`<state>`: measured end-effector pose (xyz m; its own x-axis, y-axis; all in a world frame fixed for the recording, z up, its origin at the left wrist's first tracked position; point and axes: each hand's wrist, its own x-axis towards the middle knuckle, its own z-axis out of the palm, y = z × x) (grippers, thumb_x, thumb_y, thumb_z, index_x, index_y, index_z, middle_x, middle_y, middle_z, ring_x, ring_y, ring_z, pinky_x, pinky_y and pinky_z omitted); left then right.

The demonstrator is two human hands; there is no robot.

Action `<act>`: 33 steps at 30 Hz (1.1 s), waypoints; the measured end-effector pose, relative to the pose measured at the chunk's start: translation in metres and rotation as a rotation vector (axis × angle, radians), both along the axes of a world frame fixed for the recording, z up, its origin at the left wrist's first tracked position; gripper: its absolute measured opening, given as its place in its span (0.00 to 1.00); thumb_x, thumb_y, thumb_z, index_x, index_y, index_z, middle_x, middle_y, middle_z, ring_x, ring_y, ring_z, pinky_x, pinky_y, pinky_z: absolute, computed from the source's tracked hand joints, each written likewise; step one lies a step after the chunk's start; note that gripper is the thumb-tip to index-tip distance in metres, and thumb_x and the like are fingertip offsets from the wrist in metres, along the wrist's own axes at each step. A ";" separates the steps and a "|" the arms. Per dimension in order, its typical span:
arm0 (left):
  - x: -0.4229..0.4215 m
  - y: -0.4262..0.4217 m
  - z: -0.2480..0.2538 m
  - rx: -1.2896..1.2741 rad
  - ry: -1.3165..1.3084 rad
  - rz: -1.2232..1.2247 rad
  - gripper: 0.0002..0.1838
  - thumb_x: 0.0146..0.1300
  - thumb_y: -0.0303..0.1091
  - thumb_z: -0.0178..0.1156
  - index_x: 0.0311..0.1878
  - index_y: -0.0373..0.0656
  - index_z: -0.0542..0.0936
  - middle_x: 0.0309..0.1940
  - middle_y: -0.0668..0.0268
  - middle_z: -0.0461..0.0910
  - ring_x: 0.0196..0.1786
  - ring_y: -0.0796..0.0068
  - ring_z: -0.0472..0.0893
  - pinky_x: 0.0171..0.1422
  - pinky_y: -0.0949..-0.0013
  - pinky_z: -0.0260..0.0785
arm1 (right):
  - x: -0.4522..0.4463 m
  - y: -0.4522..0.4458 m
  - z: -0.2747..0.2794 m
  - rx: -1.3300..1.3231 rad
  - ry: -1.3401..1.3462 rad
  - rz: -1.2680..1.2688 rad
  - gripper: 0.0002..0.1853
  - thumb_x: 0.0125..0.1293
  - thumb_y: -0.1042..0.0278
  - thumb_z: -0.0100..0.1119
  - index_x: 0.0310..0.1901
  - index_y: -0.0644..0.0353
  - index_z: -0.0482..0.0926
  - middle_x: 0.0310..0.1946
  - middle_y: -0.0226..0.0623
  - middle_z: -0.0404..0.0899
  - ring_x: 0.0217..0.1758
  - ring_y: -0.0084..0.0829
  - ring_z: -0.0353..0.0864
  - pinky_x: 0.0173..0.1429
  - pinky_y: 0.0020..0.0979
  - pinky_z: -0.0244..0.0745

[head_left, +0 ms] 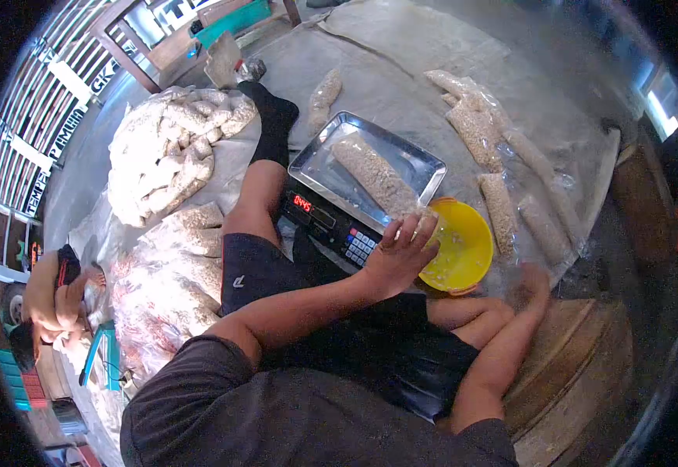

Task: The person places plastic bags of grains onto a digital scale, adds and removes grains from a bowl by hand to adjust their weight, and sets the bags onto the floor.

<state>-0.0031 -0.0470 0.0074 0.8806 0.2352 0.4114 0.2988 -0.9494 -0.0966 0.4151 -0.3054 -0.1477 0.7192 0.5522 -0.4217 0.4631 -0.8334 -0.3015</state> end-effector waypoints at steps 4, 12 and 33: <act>0.002 0.008 0.005 0.111 0.011 -0.013 0.19 0.63 0.41 0.52 0.55 0.52 0.80 0.75 0.56 0.64 0.75 0.50 0.61 0.78 0.45 0.41 | 0.026 0.000 -0.059 0.058 0.087 -0.236 0.41 0.66 0.26 0.51 0.47 0.68 0.83 0.39 0.52 0.83 0.38 0.48 0.83 0.44 0.46 0.75; 0.005 0.034 -0.020 0.138 0.021 -0.103 0.12 0.58 0.40 0.55 0.42 0.47 0.81 0.51 0.59 0.77 0.62 0.56 0.71 0.73 0.50 0.55 | -0.024 0.010 0.000 0.239 0.438 -0.548 0.21 0.64 0.43 0.66 0.33 0.56 0.78 0.30 0.35 0.74 0.27 0.35 0.68 0.35 0.40 0.67; -0.550 0.003 0.242 -0.023 -1.710 0.725 0.07 0.71 0.26 0.50 0.42 0.39 0.79 0.35 0.65 0.81 0.37 0.74 0.79 0.43 0.72 0.72 | -0.137 0.141 0.141 0.726 -0.230 -0.170 0.23 0.76 0.49 0.51 0.57 0.62 0.72 0.56 0.46 0.71 0.56 0.43 0.70 0.60 0.43 0.69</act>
<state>-0.5530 -0.0445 0.2490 -0.6991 0.3468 0.6253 0.3432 -0.6045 0.7189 0.2786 -0.1644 -0.0066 0.8442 0.5074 0.1729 0.4637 -0.5295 -0.7104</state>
